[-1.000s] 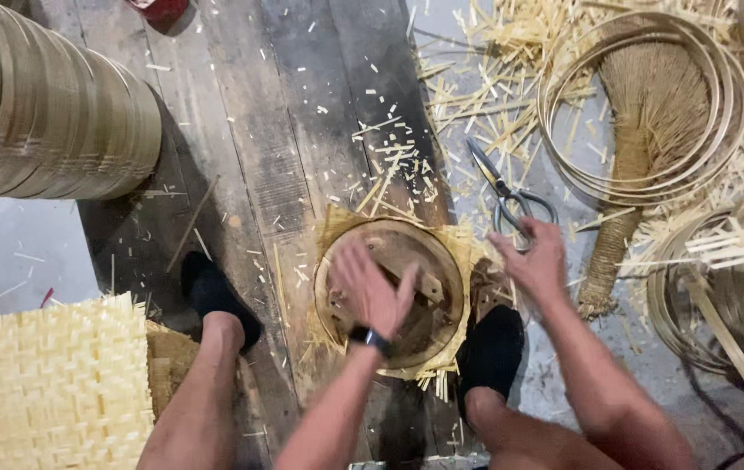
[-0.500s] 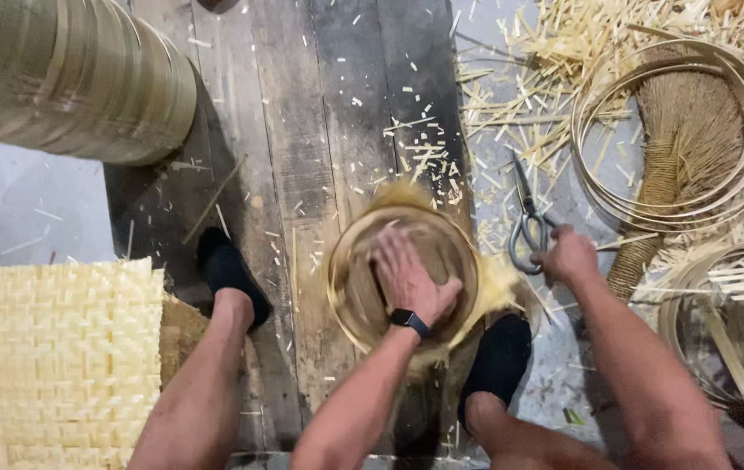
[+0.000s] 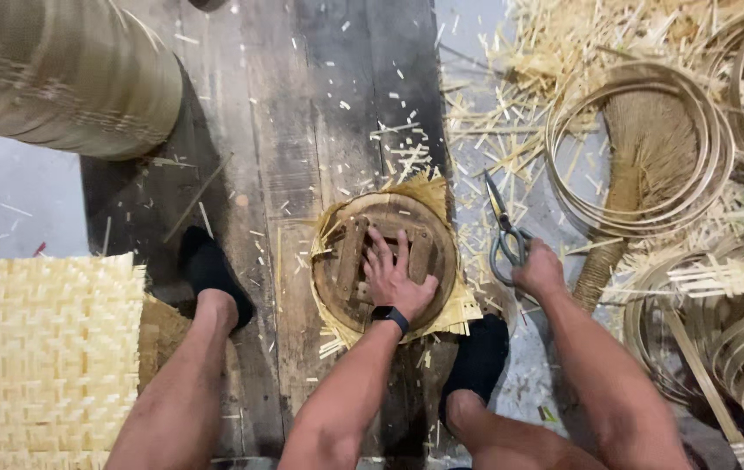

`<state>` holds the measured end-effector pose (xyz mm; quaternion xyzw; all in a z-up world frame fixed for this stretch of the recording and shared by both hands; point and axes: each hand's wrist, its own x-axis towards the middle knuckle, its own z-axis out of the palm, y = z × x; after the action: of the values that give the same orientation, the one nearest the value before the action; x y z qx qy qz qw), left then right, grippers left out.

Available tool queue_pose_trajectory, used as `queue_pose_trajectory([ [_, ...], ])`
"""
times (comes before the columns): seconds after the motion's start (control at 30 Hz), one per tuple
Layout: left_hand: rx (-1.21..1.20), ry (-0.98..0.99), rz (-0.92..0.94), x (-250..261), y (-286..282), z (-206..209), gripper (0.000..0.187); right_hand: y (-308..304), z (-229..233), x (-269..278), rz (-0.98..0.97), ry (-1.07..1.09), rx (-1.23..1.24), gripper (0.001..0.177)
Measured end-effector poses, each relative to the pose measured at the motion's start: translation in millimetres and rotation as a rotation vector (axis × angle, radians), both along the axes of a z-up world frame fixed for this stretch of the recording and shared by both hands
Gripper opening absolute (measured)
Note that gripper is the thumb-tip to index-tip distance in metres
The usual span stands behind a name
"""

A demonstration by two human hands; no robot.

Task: The person places a woven bamboo mat on a wooden stump and positions a circular bamboo frame on top. They flip the assembly and use shears to trim the excess mat material around the circular frame. The finished circular woven piece is then stacked with others.

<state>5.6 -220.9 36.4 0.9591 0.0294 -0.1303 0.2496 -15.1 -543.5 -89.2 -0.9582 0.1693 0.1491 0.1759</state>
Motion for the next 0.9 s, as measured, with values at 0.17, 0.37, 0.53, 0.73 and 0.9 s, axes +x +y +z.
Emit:
queue_pose_trajectory([
  [0.17, -0.03, 0.005, 0.01, -3, 3, -1, 0.108, -6, 24, 0, -0.09, 0.332, 0.247, 0.054],
  [0.37, 0.024, -0.019, -0.008, -3, -1, -5, 0.111, 43, 111, -51, 0.081, 0.051, 0.184, 0.06],
  [0.53, 0.018, 0.018, -0.012, -3, 0, -3, 0.113, 98, 131, -9, 0.247, -0.223, -0.007, 0.056],
  [0.73, -0.029, -0.012, -0.024, -3, 3, -8, 0.114, 87, 134, 6, 0.158, 0.142, -0.008, 0.039],
  [0.9, -0.019, -0.033, -0.119, -4, 5, -7, 0.116, 95, 120, 25, 0.339, -0.301, -0.244, 0.057],
])
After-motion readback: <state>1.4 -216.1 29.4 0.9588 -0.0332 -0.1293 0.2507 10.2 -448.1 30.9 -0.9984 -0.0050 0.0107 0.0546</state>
